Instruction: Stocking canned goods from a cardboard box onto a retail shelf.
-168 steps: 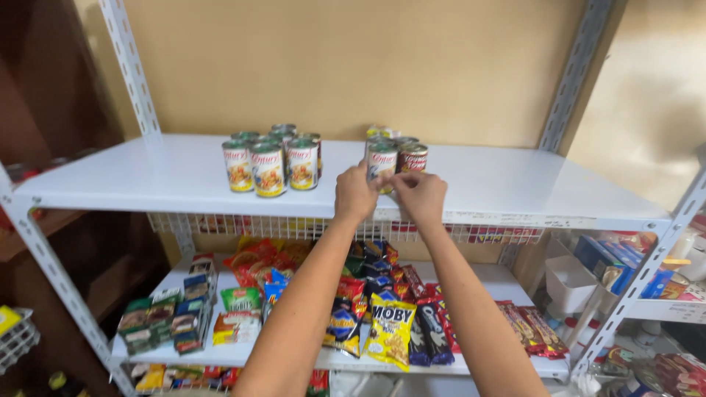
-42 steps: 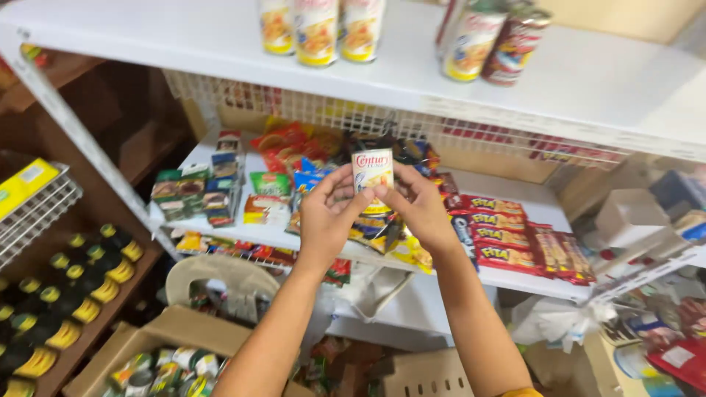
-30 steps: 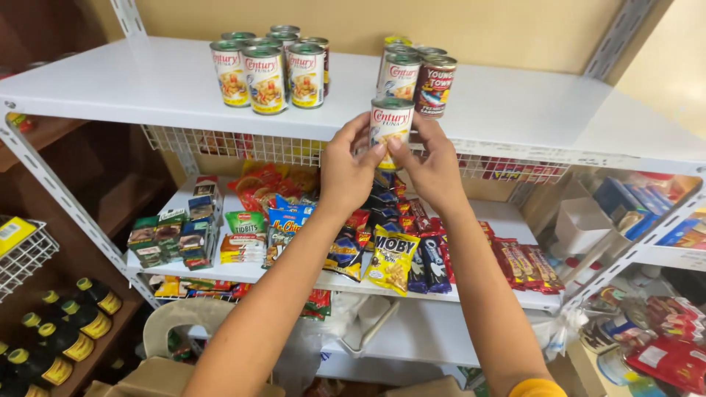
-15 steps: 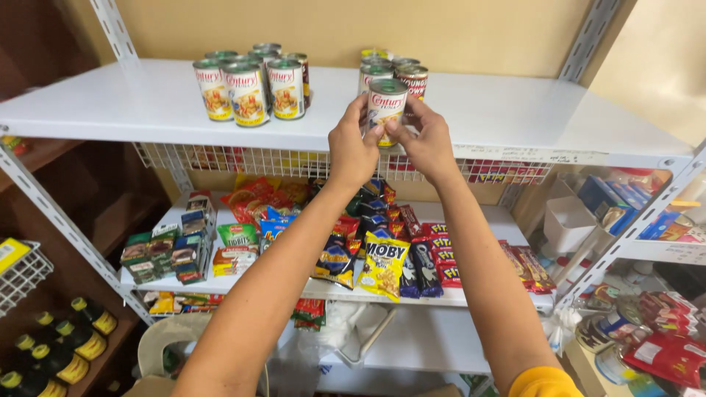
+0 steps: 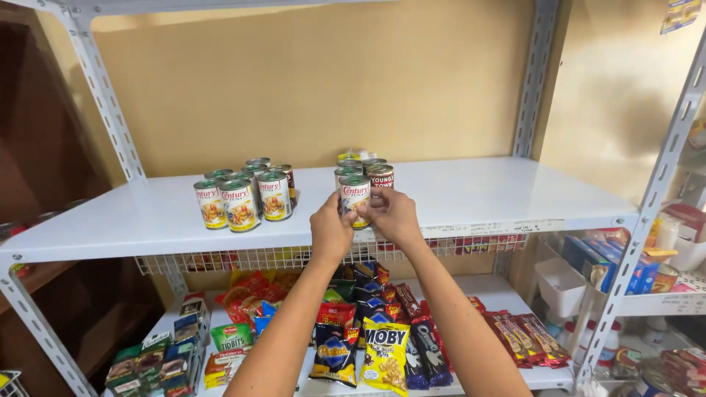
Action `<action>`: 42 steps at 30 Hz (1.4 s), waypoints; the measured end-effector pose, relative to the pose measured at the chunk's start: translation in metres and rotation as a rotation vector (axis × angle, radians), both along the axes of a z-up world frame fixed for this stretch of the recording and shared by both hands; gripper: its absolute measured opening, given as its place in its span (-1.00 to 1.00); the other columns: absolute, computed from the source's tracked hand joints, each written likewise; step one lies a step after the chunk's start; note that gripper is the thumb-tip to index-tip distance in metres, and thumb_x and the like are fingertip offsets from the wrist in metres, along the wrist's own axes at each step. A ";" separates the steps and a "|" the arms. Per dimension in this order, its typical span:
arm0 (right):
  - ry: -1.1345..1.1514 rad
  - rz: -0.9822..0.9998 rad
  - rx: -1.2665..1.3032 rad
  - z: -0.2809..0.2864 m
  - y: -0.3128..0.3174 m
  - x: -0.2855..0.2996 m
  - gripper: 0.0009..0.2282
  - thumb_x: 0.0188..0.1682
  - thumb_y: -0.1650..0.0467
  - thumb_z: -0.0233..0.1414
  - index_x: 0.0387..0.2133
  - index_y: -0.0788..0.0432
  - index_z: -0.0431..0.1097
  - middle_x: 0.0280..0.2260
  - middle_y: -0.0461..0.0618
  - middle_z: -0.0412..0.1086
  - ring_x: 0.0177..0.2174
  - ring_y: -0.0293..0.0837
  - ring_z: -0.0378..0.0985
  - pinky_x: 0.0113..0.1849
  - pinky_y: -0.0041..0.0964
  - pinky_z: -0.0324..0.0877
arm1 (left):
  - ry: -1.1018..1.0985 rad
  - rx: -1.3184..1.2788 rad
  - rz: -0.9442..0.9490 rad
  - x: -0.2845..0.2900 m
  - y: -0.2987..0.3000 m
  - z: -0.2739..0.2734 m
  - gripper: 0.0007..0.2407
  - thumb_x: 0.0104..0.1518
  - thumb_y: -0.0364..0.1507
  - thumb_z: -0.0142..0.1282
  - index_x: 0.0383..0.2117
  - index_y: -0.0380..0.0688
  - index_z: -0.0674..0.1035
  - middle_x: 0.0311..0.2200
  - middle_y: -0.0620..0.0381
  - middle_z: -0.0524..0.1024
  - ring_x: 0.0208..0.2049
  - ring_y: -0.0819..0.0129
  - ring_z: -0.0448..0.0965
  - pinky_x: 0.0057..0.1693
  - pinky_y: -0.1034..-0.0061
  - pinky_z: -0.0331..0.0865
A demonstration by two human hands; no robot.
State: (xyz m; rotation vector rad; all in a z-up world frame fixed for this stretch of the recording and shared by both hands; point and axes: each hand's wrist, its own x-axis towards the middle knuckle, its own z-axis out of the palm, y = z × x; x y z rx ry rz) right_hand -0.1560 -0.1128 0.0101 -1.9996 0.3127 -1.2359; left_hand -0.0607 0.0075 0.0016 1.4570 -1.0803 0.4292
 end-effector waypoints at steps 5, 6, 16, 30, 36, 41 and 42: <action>-0.025 -0.012 0.027 0.003 0.001 0.003 -0.65 -0.17 0.42 0.30 -0.11 0.33 0.50 -0.33 0.04 0.62 -0.35 -0.26 0.69 -0.30 -0.37 0.59 | -0.008 0.034 0.015 0.009 -0.005 0.002 -0.68 0.01 -0.58 0.26 -0.06 -0.30 0.56 -0.29 -0.22 0.64 -0.19 -0.10 0.66 -0.07 0.19 0.48; -0.015 -0.035 0.029 0.005 0.003 0.003 -0.65 -0.16 0.41 0.30 -0.12 0.34 0.50 -0.34 0.04 0.62 -0.35 -0.27 0.69 -0.30 -0.38 0.59 | -0.018 0.047 0.016 0.012 -0.007 0.002 -0.70 0.02 -0.57 0.27 -0.08 -0.30 0.56 -0.30 -0.22 0.64 -0.19 -0.09 0.66 -0.07 0.19 0.48; 0.033 -0.040 0.106 0.007 0.005 0.002 -0.61 -0.19 0.38 0.33 -0.09 0.29 0.52 -0.41 0.03 0.61 -0.42 -0.28 0.65 -0.37 -0.39 0.55 | 0.091 0.212 -0.018 0.054 -0.028 0.001 -0.59 0.02 -0.43 0.35 0.01 -0.31 0.55 -0.11 -0.17 0.65 -0.05 0.08 0.68 0.10 0.35 0.48; -0.028 -0.068 0.011 0.001 -0.002 0.006 -0.63 -0.18 0.35 0.34 -0.12 0.25 0.54 -0.47 -0.09 0.59 -0.45 -0.35 0.61 -0.37 -0.44 0.53 | 0.101 0.403 -0.421 0.086 -0.043 0.006 -0.59 0.06 -0.47 0.28 0.07 -0.33 0.54 -0.09 -0.08 0.66 -0.04 0.21 0.66 0.11 0.42 0.47; 0.018 -0.104 0.015 0.005 0.001 0.005 -0.62 -0.17 0.37 0.33 -0.05 0.18 0.55 -0.45 -0.06 0.62 -0.47 -0.39 0.61 -0.38 -0.43 0.52 | -0.027 0.398 -0.240 0.083 -0.045 0.004 -0.55 0.05 -0.43 0.31 0.10 -0.23 0.49 -0.07 -0.14 0.63 -0.01 0.08 0.64 0.14 0.34 0.42; 0.011 -0.131 0.020 0.002 -0.002 0.014 -0.61 -0.18 0.37 0.32 -0.04 0.17 0.55 -0.45 -0.05 0.62 -0.49 -0.37 0.61 -0.40 -0.41 0.52 | 0.037 0.398 -0.175 0.075 -0.047 0.008 -0.53 0.03 -0.44 0.28 0.13 -0.15 0.46 -0.06 -0.14 0.61 0.01 0.02 0.62 0.12 0.31 0.42; 0.005 -0.134 0.028 0.003 0.000 0.014 -0.61 -0.18 0.37 0.32 -0.04 0.16 0.55 -0.45 -0.06 0.62 -0.49 -0.36 0.61 -0.41 -0.39 0.52 | 0.063 0.388 -0.181 0.074 -0.047 0.007 -0.53 0.02 -0.44 0.28 0.12 -0.13 0.46 -0.06 -0.13 0.62 0.01 0.03 0.63 0.11 0.31 0.43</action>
